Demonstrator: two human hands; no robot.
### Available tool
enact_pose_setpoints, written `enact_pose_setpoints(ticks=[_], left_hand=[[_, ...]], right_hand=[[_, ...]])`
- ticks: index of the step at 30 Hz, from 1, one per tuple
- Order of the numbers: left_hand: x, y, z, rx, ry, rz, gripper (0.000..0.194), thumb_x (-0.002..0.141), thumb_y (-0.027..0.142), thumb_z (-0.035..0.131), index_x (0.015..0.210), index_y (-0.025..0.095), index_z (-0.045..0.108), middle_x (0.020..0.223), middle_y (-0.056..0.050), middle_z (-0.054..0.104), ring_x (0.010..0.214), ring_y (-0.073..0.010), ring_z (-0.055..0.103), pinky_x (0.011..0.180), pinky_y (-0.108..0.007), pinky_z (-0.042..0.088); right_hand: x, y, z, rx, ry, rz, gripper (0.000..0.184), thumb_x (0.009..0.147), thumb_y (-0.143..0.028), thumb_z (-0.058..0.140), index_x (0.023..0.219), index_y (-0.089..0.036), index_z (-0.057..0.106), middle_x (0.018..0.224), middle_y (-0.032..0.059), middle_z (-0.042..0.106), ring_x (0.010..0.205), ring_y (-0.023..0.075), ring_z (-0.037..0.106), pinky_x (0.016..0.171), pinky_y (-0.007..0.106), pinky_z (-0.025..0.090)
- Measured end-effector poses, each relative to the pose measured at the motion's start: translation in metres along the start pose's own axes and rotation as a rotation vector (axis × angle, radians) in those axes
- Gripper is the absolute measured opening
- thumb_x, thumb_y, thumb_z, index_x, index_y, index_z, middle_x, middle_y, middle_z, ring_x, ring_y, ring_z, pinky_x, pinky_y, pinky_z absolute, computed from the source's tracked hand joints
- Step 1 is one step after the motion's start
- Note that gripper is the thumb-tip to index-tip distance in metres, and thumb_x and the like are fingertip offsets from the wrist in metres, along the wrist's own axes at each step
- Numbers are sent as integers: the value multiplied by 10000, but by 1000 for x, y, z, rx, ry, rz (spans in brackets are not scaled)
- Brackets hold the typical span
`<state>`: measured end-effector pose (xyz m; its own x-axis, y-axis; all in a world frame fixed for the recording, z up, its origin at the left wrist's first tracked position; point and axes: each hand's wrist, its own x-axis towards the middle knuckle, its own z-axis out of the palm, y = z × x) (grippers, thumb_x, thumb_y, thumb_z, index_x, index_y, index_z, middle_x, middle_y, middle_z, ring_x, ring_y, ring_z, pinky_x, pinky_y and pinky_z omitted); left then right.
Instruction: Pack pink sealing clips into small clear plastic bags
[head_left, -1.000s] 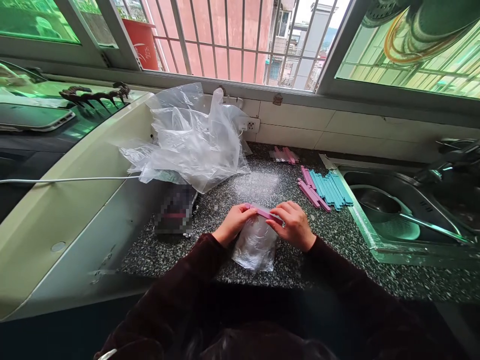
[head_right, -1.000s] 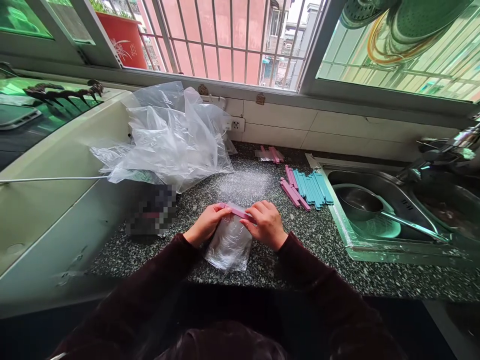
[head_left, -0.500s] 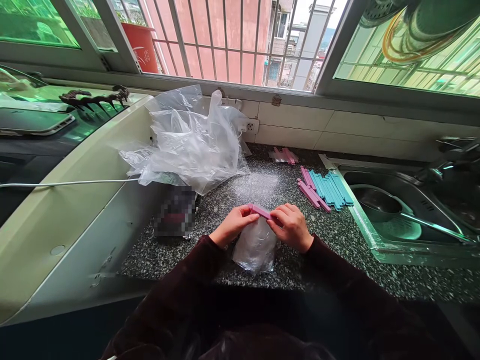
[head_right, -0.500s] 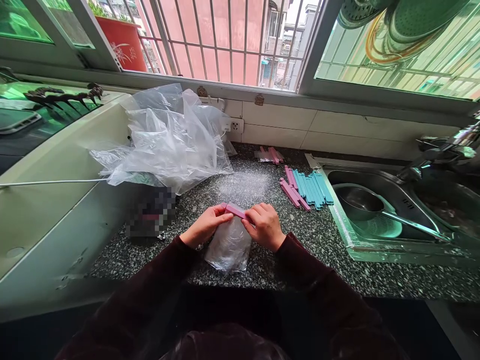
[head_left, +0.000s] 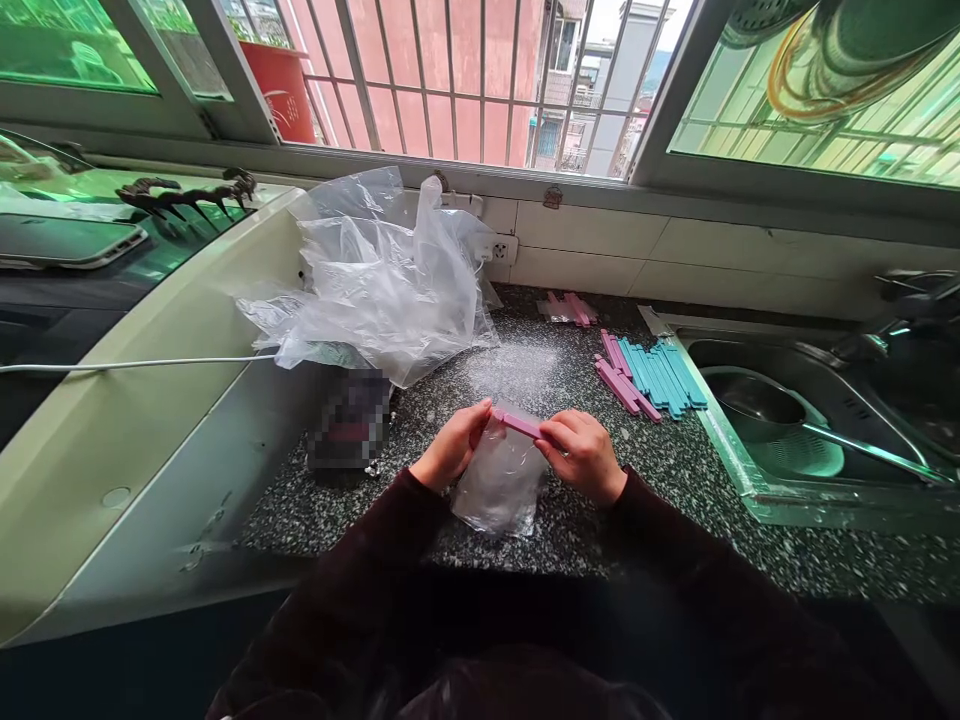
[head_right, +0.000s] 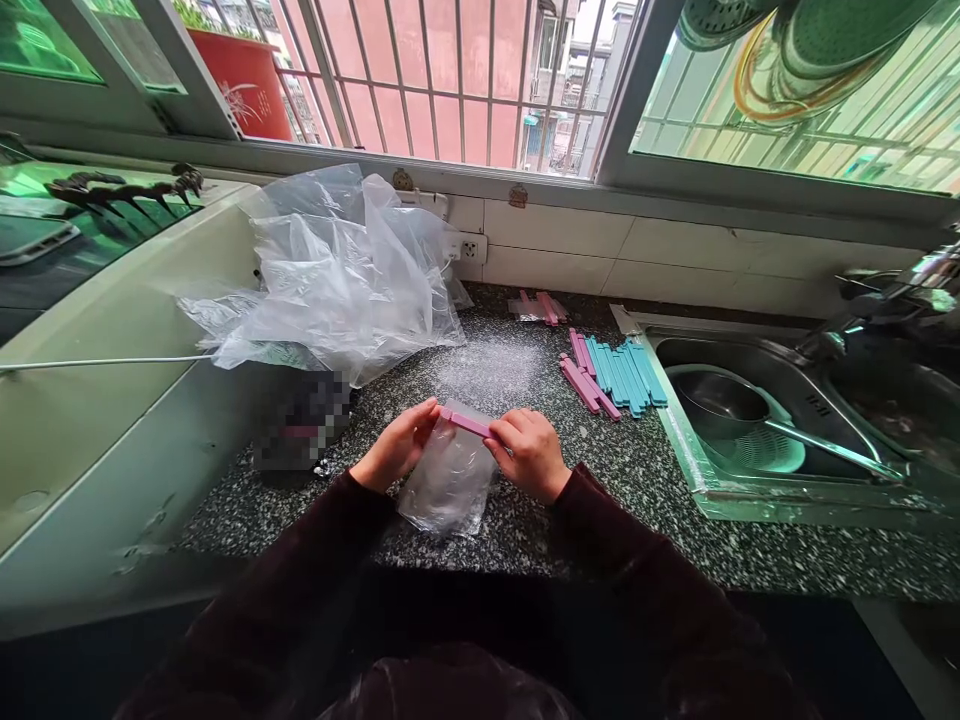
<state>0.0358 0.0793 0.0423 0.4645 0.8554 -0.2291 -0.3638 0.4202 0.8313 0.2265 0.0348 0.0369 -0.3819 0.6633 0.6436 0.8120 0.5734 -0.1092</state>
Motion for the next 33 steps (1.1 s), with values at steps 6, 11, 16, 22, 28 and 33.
enact_pose_setpoints(ticks=[6, 11, 16, 22, 28, 33], left_hand=[[4, -10, -5, 185, 39, 87, 422, 637, 523, 667, 594, 119, 553, 501, 38, 461, 449, -55, 357, 457, -203, 262], [4, -12, -3, 246, 59, 123, 458, 635, 565, 643, 585, 125, 528, 493, 45, 435, 445, -55, 324, 450, -208, 223], [4, -13, 1, 220, 69, 154, 468, 626, 578, 641, 584, 129, 516, 495, 46, 434, 462, -59, 322, 464, -210, 231], [5, -15, 1, 148, 71, 189, 443, 609, 549, 669, 610, 123, 547, 535, 33, 477, 505, -73, 359, 499, -214, 271], [5, -16, 3, 98, 90, 189, 423, 602, 522, 685, 588, 124, 542, 519, 33, 470, 493, -74, 358, 494, -218, 273], [5, -16, 4, 85, 97, 182, 443, 577, 537, 699, 609, 118, 561, 524, 27, 497, 494, -75, 381, 494, -215, 286]], right_hand=[[1, 0, 0, -7, 12, -13, 92, 828, -245, 547, 809, -177, 607, 737, 34, 609, 680, 150, 498, 619, 288, 377], [1, -1, 3, 116, 64, 29, 84, 848, -198, 510, 867, -171, 587, 767, 53, 581, 747, 166, 496, 672, 295, 442], [0, -1, 7, 154, 92, 42, 102, 855, -176, 495, 925, -169, 568, 810, 67, 570, 772, 177, 493, 692, 324, 462], [0, -3, 10, 180, 129, 52, 125, 854, -157, 492, 957, -183, 558, 839, 66, 565, 797, 178, 500, 707, 331, 473], [1, -5, 11, 192, 145, 59, 132, 849, -154, 499, 962, -187, 560, 841, 64, 564, 800, 180, 502, 709, 338, 473], [1, -5, 10, 187, 156, 53, 128, 851, -154, 495, 957, -185, 561, 826, 59, 565, 789, 177, 502, 709, 336, 467]])
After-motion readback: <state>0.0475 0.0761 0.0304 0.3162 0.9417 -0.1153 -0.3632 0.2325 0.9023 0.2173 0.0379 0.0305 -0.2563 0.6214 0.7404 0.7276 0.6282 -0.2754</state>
